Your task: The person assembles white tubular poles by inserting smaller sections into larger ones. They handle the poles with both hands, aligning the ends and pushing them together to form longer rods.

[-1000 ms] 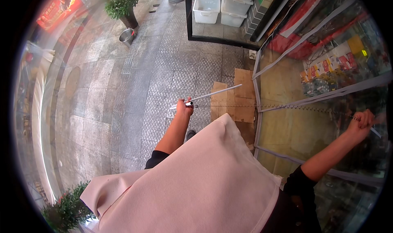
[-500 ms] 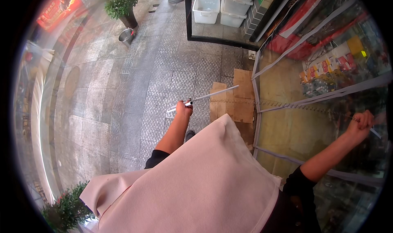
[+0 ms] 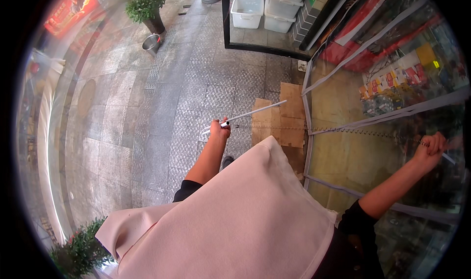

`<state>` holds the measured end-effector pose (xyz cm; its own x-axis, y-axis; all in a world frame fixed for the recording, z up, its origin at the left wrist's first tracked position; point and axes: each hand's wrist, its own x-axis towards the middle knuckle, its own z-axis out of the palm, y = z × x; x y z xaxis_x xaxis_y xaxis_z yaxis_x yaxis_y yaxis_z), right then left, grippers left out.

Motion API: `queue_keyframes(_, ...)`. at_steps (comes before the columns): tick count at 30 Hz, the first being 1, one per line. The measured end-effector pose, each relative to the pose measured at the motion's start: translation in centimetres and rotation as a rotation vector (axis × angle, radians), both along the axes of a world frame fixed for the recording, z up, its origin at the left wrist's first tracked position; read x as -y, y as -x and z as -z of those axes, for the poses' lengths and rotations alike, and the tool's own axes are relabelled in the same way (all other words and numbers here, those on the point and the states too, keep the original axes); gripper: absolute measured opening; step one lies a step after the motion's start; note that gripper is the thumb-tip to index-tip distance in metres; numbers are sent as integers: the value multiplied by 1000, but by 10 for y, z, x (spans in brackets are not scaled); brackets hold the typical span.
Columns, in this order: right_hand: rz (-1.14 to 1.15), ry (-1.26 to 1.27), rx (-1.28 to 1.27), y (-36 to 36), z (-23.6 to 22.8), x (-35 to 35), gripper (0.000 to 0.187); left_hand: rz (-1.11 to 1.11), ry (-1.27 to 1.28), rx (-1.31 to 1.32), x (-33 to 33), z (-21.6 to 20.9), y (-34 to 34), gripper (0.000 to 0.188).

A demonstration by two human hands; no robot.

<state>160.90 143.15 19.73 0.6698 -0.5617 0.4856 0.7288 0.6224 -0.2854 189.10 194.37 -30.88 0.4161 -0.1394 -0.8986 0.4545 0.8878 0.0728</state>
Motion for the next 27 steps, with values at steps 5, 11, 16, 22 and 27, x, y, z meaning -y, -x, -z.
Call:
queue_keyframes(5,6,-7,9,2,-3,-4,26,-16,-51,-46,6,-4,3,26)
queue_keyframes(11,-7,6,31,2,-5,-1,24,-40,-28,-32,4,1,3,25)
queue_keyframes(16,-11,-7,29,-1,-3,-2,26,-58,8,-21,1,1,2,23)
queue_keyframes(22,30,4,-10,2,6,6,35,-29,-40,-50,6,-17,3,22)
queue_keyframes(27,13,16,-16,-1,6,4,37,-59,66,-32,-2,-15,0,24)
